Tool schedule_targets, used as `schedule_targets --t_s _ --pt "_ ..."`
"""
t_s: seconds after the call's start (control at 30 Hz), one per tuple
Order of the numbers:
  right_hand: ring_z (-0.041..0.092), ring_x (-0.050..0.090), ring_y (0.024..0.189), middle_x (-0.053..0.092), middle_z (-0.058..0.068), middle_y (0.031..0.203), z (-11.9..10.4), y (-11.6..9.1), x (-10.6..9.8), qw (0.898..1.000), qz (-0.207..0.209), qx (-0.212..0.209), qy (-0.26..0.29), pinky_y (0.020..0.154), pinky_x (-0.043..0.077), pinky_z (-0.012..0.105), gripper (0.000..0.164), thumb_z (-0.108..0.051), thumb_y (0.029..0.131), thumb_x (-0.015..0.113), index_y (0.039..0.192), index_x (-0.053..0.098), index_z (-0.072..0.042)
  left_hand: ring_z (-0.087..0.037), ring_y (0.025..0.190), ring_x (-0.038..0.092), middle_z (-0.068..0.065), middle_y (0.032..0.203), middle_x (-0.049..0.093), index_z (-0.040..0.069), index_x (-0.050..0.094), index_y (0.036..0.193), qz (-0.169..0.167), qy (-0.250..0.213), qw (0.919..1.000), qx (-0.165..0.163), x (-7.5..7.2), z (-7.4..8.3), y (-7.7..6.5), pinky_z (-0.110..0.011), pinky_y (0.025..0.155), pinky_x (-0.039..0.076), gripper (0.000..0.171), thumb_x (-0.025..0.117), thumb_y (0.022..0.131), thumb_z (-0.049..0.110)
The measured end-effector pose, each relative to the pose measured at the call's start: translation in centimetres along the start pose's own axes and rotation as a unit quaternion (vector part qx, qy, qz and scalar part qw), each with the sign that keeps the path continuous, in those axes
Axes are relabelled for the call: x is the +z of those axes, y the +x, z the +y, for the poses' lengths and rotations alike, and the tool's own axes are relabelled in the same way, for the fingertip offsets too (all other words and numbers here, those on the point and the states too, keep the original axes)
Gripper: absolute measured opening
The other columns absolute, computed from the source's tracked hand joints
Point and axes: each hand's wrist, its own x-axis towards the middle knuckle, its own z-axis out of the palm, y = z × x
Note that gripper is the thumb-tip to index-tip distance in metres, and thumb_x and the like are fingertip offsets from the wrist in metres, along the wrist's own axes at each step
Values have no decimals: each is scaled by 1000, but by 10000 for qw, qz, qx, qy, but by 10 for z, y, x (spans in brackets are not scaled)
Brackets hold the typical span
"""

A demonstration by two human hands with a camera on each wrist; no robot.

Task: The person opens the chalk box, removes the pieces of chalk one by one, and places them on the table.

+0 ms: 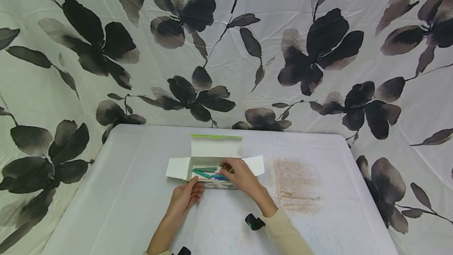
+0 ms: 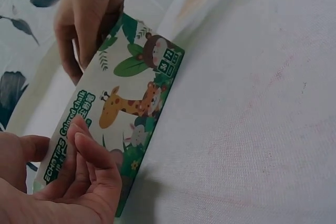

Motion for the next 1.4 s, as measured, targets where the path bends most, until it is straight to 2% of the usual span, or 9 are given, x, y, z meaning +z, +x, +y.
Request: schedule_targets --t_s 0.2,0.37,0.47,0.63,0.9,1.07,1.17,1.27,1.4 --pt "21 68 80 72 12 94 -3 11 1 9921 -518 -326 -1093 71 58 33 15 -8 95 74 104 72 4 -8 66 57 -5 81 72 -14 70 106 -7 -54 10000 -32 0 0 2 -17 58 48 48 60 105 33" --pt "24 67 82 73 13 95 -9 21 2 9820 -957 -48 -1629 74 57 40 13 -8 96 73 103 73 3 -8 67 58 -5 83 72 -14 68 108 -28 -165 9998 -69 0 0 1 -17 58 49 49 59 105 34" --pt "19 63 75 71 8 87 -11 26 4 9743 -1175 65 -1922 70 54 37 12 -12 98 71 97 73 0 -8 69 58 -6 84 72 -14 67 109 -55 -250 9996 -69 -1 0 1 -17 59 49 49 60 105 34" --pt "10 48 62 63 0 72 -8 30 7 9615 -1293 -106 -2425 61 44 28 17 -16 99 71 85 72 -5 -7 69 58 -6 85 72 -14 66 110 -79 -332 9994 -46 0 -1 -1 -18 60 49 49 60 105 34" --pt "10 40 60 55 -2 66 -7 36 8 9438 -1477 -369 -2934 57 38 26 21 -15 97 73 79 71 -6 -8 70 59 -6 87 72 -13 67 111 -65 -353 9994 -11 2 -1 -1 -19 61 50 50 58 106 36" --pt "10 40 59 48 -3 64 -6 35 7 9474 -1544 -393 -2774 55 36 27 22 -14 98 72 79 67 -4 -8 71 58 -8 88 72 -14 67 111 -60 -404 9992 17 3 -2 -2 -19 61 50 50 58 106 35" --pt "11 46 61 57 -1 68 -4 33 5 9528 -1513 -452 -2594 58 40 27 18 -16 99 71 85 68 -5 -8 70 58 -8 88 72 -14 67 110 -43 -412 9991 15 4 -2 -2 -18 61 49 49 59 106 34" --pt "13 58 70 68 3 82 -2 31 2 9614 -1442 -482 -2294 66 50 30 11 -15 100 70 95 72 -5 -8 70 59 -8 87 72 -14 67 110 -48 -401 9992 14 4 -2 -2 -18 60 49 49 59 106 34" --pt "18 67 84 72 7 96 0 29 -3 9744 -1302 -589 -1736 75 56 33 11 -10 100 68 107 73 -3 -8 70 59 -9 88 73 -15 67 110 6 -341 9994 16 3 -1 -2 -18 60 49 49 59 106 34"
